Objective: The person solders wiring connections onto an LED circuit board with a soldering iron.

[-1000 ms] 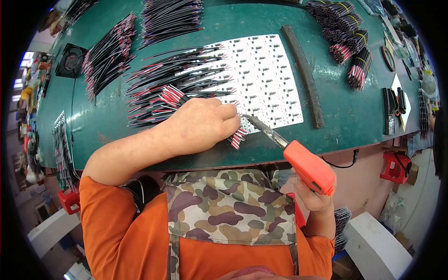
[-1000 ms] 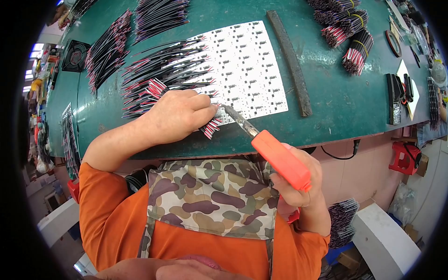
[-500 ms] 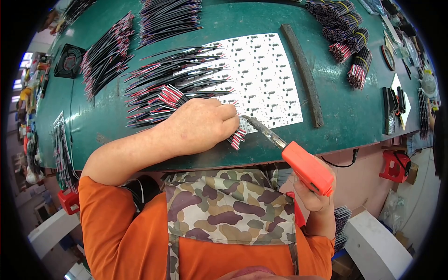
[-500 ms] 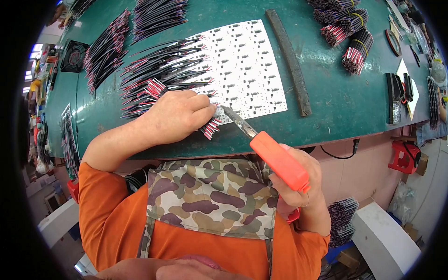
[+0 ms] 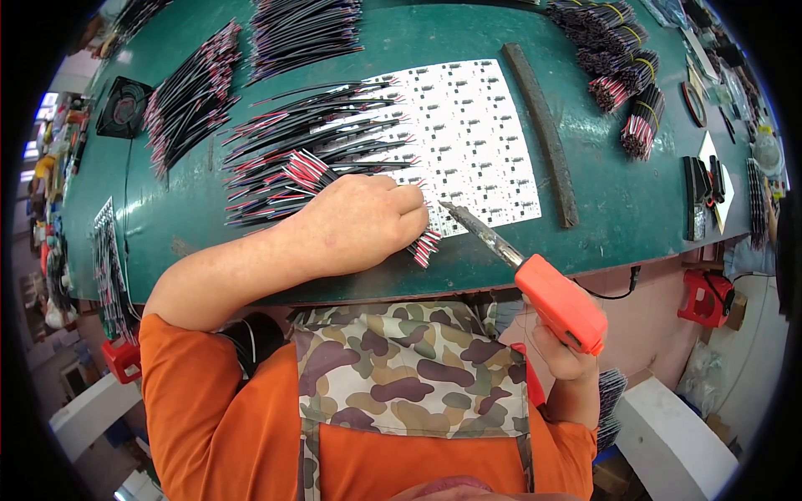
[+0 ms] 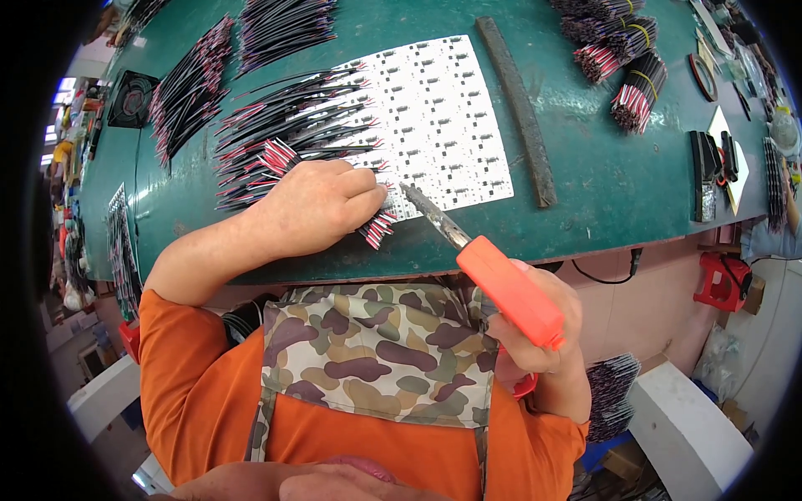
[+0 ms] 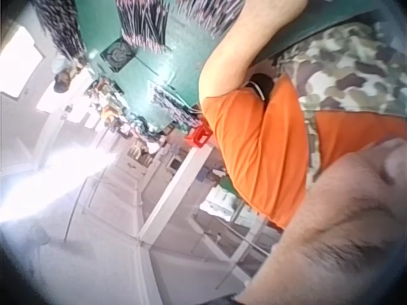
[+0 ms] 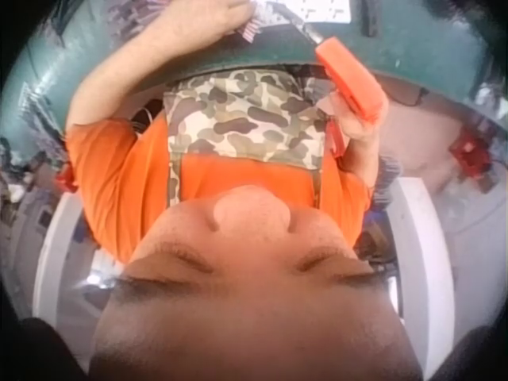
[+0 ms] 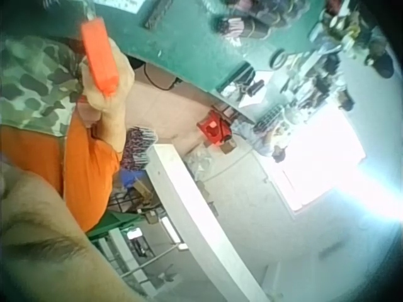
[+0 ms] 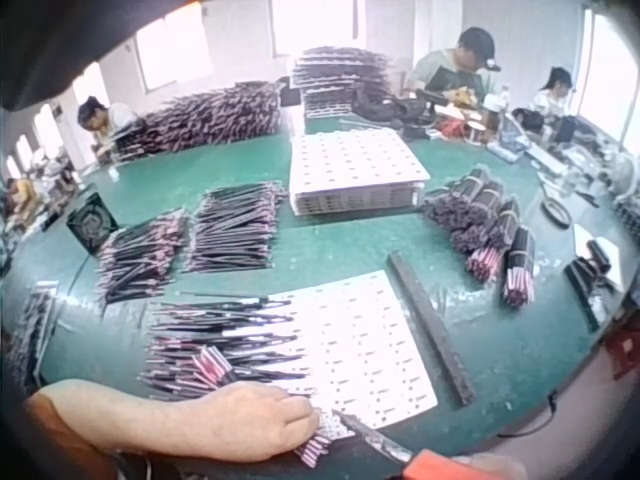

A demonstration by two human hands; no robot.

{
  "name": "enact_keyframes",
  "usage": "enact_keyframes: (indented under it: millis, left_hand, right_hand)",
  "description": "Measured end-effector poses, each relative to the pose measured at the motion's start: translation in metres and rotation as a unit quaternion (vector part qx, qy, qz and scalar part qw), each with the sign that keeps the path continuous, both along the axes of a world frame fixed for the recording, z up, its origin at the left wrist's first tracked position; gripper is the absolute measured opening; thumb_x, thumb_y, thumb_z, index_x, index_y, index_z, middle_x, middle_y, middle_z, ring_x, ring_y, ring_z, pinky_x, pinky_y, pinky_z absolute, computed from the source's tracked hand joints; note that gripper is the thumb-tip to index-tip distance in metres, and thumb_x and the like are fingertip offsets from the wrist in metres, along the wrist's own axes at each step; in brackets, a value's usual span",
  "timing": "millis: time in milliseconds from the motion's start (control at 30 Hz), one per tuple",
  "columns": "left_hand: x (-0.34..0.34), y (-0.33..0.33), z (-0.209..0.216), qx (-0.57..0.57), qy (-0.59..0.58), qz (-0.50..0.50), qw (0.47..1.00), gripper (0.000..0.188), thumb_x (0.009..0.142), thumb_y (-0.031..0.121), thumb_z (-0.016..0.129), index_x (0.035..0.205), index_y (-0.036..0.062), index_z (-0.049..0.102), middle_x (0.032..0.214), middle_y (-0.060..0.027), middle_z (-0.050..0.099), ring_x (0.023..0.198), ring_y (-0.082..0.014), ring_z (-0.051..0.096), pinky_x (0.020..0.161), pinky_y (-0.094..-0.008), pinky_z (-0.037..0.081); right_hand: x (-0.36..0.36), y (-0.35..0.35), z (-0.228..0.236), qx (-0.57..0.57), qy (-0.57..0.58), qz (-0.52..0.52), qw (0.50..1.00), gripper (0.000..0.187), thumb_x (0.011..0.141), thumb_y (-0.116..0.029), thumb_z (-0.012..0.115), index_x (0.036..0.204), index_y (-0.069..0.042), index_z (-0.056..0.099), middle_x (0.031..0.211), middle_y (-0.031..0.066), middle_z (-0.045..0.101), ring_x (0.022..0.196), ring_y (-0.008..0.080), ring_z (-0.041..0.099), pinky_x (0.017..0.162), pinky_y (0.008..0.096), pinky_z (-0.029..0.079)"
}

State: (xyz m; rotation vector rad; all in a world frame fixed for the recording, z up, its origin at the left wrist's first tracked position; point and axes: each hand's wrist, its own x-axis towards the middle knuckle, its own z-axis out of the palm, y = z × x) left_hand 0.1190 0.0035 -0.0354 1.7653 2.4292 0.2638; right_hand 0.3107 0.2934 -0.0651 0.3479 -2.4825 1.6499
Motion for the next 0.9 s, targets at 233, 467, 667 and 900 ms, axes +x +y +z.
enact_keyframes:
  millis: [233, 467, 667, 900]
  left_hand:
    - [-0.0023, -0.0014, -0.001, 0.008, -0.015, -0.002, 1.0, 0.026, 0.079, 0.013, 0.06, 0.103, 0.0035, 0.064, 0.084, -0.0065, 0.059, 0.075, -0.0259, 0.063, 0.062, -0.0381, 0.054]
    - [-0.006, -0.0004, 0.0012, -0.001, -0.045, -0.007, 0.999, 0.009, 0.08, 0.013, 0.062, 0.085, 0.0062, 0.06, 0.087, -0.0067, 0.059, 0.081, -0.0269, 0.064, 0.07, -0.0394, 0.055]
    - [-0.0088, -0.001, 0.0005, 0.007, -0.048, -0.021, 0.999, 0.028, 0.075, 0.013, 0.065, 0.101, 0.0051, 0.064, 0.086, -0.0073, 0.06, 0.079, -0.0284, 0.063, 0.068, -0.0403, 0.053]
    - [-0.0087, 0.0002, 0.0012, -0.001, -0.047, -0.017, 0.999, 0.027, 0.076, 0.013, 0.064, 0.101, 0.0047, 0.064, 0.087, -0.0075, 0.06, 0.08, -0.0285, 0.063, 0.068, -0.0401, 0.053]
  right_hand:
    - [-0.0015, -0.0019, -0.0042, 0.026, 0.022, 0.023, 0.999, 0.058, 0.071, -0.006, 0.074, 0.124, 0.009, 0.057, 0.107, 0.0204, 0.069, 0.085, 0.0315, 0.07, 0.077, 0.0381, 0.056]
    - [-0.0018, -0.0064, -0.0013, -0.008, 0.002, 0.017, 1.0, 0.055, 0.072, -0.004, 0.073, 0.124, 0.007, 0.057, 0.109, 0.0207, 0.069, 0.086, 0.0319, 0.07, 0.079, 0.0375, 0.055]
    - [-0.0022, -0.0057, 0.001, 0.01, 0.003, 0.023, 1.0, 0.054, 0.074, -0.003, 0.072, 0.125, 0.007, 0.057, 0.111, 0.0209, 0.069, 0.087, 0.032, 0.07, 0.08, 0.0379, 0.056]
    - [-0.0011, -0.0075, 0.0016, 0.004, -0.005, 0.013, 1.0, 0.054, 0.074, -0.003, 0.072, 0.125, 0.007, 0.056, 0.11, 0.0213, 0.069, 0.087, 0.0317, 0.07, 0.079, 0.038, 0.056]
